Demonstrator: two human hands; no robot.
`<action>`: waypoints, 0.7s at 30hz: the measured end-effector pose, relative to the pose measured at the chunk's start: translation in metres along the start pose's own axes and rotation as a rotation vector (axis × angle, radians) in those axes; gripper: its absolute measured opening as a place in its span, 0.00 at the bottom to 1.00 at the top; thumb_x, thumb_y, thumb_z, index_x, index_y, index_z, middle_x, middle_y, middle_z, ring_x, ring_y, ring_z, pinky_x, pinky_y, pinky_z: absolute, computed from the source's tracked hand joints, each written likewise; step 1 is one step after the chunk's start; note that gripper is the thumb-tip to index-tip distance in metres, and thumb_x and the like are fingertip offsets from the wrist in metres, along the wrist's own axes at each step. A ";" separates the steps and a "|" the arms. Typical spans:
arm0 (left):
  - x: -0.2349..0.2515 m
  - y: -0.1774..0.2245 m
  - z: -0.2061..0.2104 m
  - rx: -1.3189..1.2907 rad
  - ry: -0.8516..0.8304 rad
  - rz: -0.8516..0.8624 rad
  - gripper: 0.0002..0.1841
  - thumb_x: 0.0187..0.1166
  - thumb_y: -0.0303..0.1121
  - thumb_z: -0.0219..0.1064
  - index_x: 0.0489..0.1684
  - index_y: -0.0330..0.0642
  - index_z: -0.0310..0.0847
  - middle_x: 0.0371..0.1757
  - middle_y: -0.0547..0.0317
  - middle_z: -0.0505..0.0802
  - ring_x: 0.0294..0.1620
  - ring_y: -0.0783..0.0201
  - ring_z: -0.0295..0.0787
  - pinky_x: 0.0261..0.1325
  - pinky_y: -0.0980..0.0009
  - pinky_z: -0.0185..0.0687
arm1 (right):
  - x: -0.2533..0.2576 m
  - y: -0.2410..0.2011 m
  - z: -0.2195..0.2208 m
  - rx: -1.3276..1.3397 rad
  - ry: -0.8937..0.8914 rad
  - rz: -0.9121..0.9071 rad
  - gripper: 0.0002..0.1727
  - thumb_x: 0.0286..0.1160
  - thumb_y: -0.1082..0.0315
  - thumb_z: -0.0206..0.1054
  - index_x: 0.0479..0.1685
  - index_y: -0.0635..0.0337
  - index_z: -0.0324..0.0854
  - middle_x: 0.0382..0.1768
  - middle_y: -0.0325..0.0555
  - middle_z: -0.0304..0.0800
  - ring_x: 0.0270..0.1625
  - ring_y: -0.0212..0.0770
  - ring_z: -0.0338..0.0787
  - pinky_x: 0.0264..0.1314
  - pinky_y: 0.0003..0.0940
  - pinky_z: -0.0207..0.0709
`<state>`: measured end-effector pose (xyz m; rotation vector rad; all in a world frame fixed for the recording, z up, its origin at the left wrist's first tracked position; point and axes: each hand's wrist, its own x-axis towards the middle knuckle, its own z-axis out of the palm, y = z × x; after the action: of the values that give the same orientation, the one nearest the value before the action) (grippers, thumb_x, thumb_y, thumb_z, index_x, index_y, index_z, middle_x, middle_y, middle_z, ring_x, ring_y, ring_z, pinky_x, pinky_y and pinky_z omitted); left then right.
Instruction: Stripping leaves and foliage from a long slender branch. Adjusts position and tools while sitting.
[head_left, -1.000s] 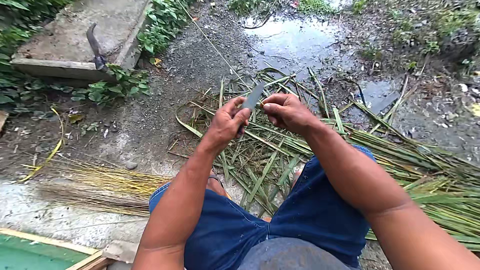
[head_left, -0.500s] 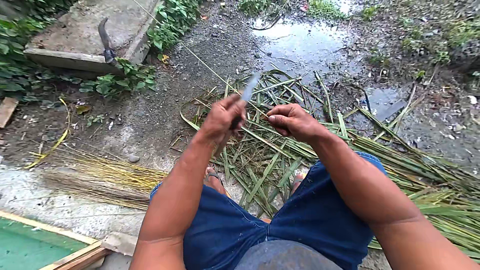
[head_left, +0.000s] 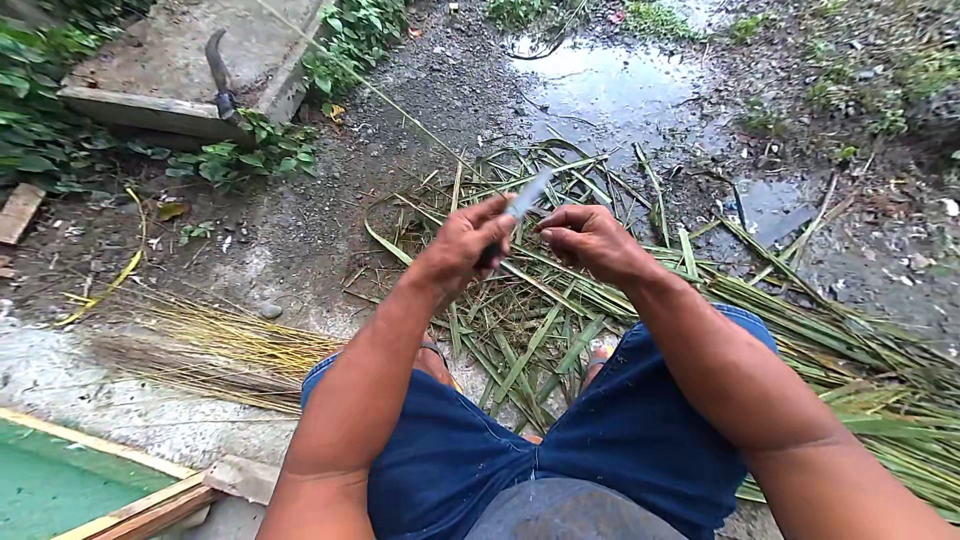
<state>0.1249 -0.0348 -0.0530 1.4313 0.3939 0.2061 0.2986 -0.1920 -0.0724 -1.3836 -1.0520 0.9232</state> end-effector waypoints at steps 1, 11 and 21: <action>0.001 0.005 -0.010 -0.033 0.074 0.045 0.21 0.91 0.33 0.54 0.80 0.45 0.70 0.26 0.65 0.86 0.18 0.73 0.80 0.19 0.78 0.79 | -0.001 -0.001 -0.002 -0.017 0.002 0.002 0.08 0.82 0.72 0.64 0.48 0.64 0.87 0.27 0.36 0.84 0.19 0.25 0.75 0.21 0.21 0.72; 0.001 0.007 -0.012 -0.042 0.075 0.062 0.19 0.91 0.34 0.53 0.78 0.45 0.71 0.26 0.67 0.86 0.18 0.74 0.80 0.19 0.79 0.79 | -0.003 -0.004 -0.007 -0.111 -0.006 -0.017 0.08 0.81 0.73 0.64 0.47 0.63 0.88 0.28 0.35 0.86 0.20 0.23 0.76 0.23 0.20 0.73; 0.001 0.001 0.006 -0.034 -0.032 -0.046 0.20 0.89 0.33 0.55 0.78 0.43 0.72 0.24 0.63 0.85 0.16 0.73 0.78 0.17 0.78 0.76 | 0.001 -0.001 -0.001 -0.106 0.036 -0.025 0.07 0.80 0.72 0.66 0.47 0.63 0.88 0.31 0.37 0.88 0.22 0.24 0.78 0.25 0.21 0.76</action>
<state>0.1286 -0.0401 -0.0512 1.3894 0.3948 0.1515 0.3002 -0.1913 -0.0714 -1.4664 -1.1014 0.8313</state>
